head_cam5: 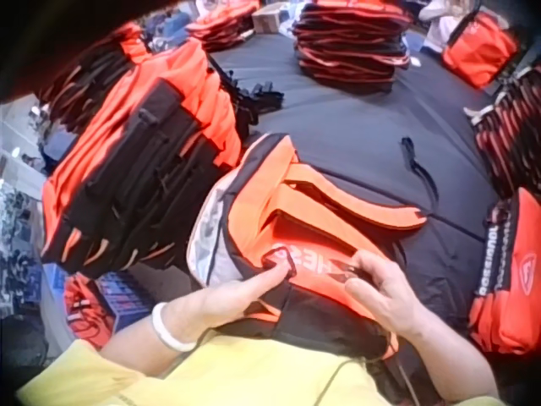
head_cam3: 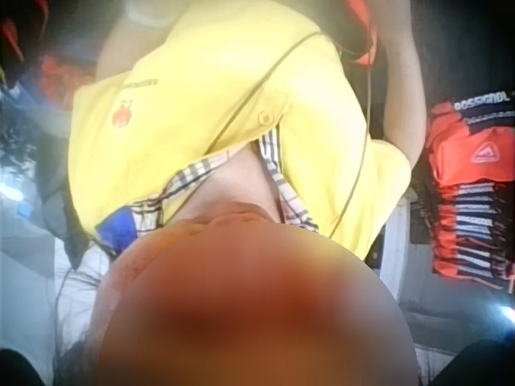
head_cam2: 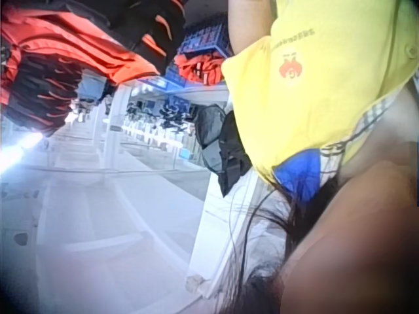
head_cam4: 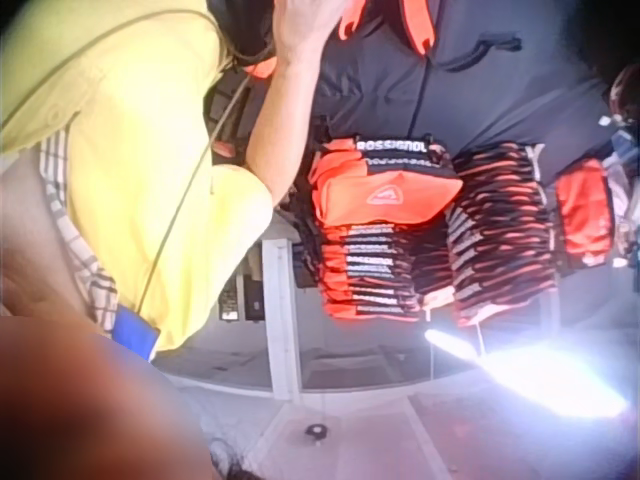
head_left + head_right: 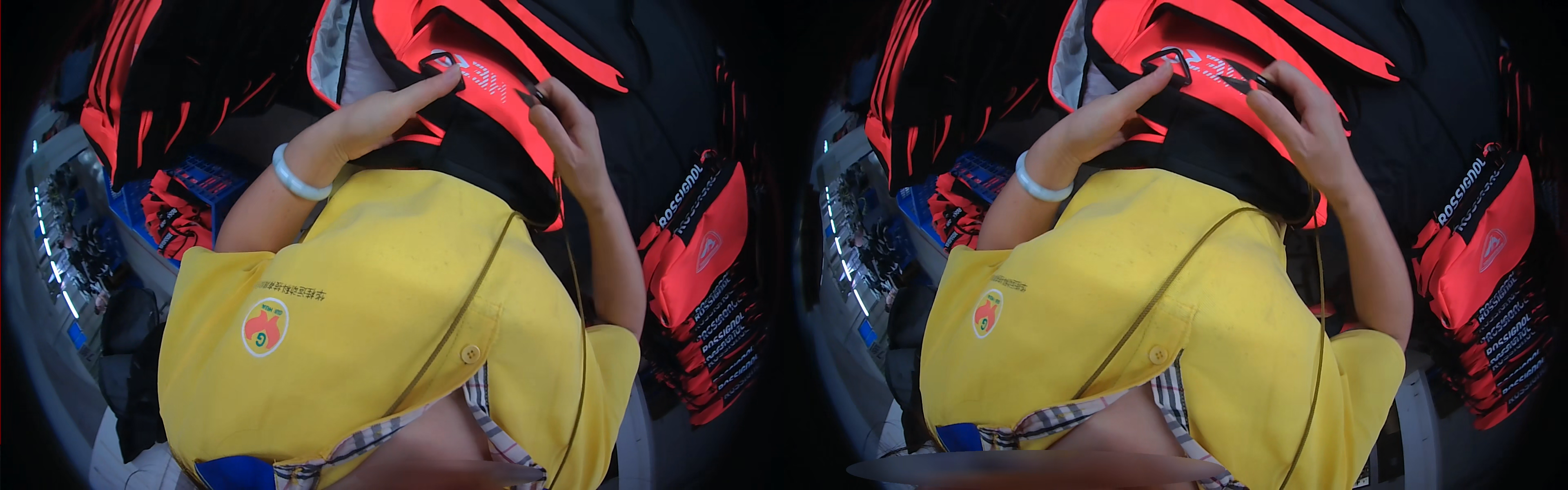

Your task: Inspecting, checking labels, and folding red and black backpacks on a manufacturing table.

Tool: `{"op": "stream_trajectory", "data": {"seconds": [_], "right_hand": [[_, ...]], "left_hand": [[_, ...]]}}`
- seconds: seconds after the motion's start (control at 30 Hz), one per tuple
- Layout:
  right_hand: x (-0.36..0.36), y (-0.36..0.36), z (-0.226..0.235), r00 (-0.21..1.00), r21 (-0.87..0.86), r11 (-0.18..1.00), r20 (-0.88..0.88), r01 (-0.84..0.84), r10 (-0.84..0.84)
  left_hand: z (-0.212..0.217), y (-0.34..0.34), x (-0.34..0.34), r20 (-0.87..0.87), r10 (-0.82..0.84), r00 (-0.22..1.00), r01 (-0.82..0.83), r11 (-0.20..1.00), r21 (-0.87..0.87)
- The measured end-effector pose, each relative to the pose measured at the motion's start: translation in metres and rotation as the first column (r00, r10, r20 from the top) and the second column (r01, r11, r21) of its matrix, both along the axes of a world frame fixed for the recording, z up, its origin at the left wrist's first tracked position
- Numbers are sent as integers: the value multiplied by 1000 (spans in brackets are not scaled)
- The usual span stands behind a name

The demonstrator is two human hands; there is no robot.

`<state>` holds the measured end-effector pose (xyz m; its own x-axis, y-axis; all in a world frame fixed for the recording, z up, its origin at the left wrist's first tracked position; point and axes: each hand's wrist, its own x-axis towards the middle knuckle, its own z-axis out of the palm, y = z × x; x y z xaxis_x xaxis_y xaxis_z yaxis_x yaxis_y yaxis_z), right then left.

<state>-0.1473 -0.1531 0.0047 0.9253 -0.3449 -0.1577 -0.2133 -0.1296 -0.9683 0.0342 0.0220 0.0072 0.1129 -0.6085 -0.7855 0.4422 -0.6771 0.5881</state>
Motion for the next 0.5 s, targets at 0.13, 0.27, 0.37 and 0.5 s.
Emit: {"op": "stream_trajectory", "data": {"seconds": [0.13,0.27,0.37,0.5], "right_hand": [[-20,54,-16,961,138,952,-83,274,-265],[-27,74,-30,934,84,940,-171,332,-315],[-27,76,-26,931,108,932,-164,346,-327],[-35,80,-25,925,137,916,-104,377,-365]], "left_hand": [[5,18,0,-364,263,893,-324,939,-118],[2,30,-12,-423,314,850,-386,918,-94],[-14,41,-18,-103,264,959,-280,937,-210],[-22,47,-20,84,243,966,-193,901,-388]]}}
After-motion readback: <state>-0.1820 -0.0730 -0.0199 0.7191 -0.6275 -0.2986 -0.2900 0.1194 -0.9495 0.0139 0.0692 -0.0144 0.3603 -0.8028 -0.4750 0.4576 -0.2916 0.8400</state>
